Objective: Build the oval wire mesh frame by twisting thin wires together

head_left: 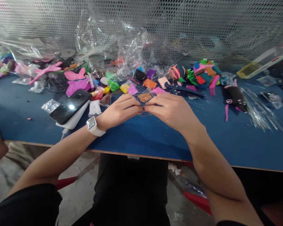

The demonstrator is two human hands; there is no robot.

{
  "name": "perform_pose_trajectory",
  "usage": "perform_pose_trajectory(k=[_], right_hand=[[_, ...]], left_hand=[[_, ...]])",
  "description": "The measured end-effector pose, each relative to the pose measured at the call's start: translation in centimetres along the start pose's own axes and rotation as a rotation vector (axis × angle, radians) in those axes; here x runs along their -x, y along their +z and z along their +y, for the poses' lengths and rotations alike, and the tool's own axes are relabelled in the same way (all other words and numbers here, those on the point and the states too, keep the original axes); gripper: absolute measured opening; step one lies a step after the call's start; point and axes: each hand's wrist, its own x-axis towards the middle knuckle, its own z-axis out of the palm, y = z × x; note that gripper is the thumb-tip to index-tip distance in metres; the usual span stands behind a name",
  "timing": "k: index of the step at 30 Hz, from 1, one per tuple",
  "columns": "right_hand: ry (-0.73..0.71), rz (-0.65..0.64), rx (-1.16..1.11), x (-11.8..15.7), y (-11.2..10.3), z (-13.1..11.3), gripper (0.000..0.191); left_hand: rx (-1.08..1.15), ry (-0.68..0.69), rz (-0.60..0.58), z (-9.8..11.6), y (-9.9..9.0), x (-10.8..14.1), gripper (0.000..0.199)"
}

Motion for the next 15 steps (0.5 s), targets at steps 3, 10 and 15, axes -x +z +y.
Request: perform_pose_trajectory(k=[3, 10, 15], right_hand=[[0.014, 0.027, -0.006, -0.3, -0.3, 0.0, 0.036], [0.032, 0.087, -0.088, -0.2, -0.4, -0.2, 0.032], [0.029, 0.108, -0.094, 0.3, -0.1, -0.6, 0.03]], left_hand=[[-0.027, -0.057, 0.063, 0.3, 0.2, 0.0, 0.008], [-0.048, -0.092, 0.118, 0.9, 0.3, 0.0, 0.008], [-0.124, -0.005, 0.166, 1.1, -0.1, -0.2, 0.013]])
